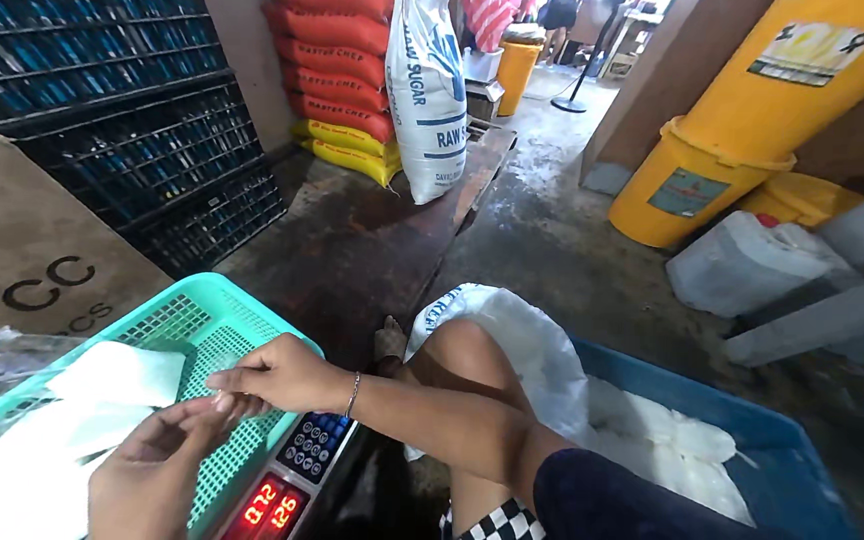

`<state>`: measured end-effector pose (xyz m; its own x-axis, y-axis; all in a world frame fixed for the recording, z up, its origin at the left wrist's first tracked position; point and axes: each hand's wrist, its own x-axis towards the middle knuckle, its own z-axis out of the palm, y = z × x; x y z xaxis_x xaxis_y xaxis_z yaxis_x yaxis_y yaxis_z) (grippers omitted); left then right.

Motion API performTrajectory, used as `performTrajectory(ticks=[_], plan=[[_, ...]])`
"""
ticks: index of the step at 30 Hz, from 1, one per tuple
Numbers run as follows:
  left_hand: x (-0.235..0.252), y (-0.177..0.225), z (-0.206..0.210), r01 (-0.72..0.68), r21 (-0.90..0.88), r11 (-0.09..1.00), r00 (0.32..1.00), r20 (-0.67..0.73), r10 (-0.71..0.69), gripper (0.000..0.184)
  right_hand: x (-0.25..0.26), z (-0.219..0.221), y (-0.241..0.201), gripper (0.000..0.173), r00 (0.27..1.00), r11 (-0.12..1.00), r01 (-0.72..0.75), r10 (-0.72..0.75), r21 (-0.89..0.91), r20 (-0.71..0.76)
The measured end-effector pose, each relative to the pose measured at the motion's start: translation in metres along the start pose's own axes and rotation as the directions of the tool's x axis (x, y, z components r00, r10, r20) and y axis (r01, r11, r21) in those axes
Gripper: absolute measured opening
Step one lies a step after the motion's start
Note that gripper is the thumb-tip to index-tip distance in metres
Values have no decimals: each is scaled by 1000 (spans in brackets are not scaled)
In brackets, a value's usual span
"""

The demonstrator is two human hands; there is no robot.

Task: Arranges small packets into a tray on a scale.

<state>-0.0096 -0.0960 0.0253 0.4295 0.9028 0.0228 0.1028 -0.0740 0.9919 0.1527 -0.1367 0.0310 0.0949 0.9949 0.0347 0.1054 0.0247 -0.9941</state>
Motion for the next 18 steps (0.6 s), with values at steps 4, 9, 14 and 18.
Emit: performTrajectory(ticks=[4, 9, 14, 18], plan=[[6, 2, -18, -40, 97, 994, 999, -19, 42, 9, 1, -10, -3, 26, 999, 978, 45, -42, -203, 15], [0, 4, -21, -229, 491, 841, 973, 91, 211, 22, -10, 7, -12, 24, 989, 807, 92, -144, -583, -43], [-10, 13, -12, -258, 708, 657, 960, 114, 254, 23, -14, 23, 1, 13, 930, 754, 317, -366, -575, 33], [-5, 15, -25, -139, 780, 611, 977, 7, 213, 23, -14, 16, -5, 8, 939, 747, 270, -343, -607, -5]])
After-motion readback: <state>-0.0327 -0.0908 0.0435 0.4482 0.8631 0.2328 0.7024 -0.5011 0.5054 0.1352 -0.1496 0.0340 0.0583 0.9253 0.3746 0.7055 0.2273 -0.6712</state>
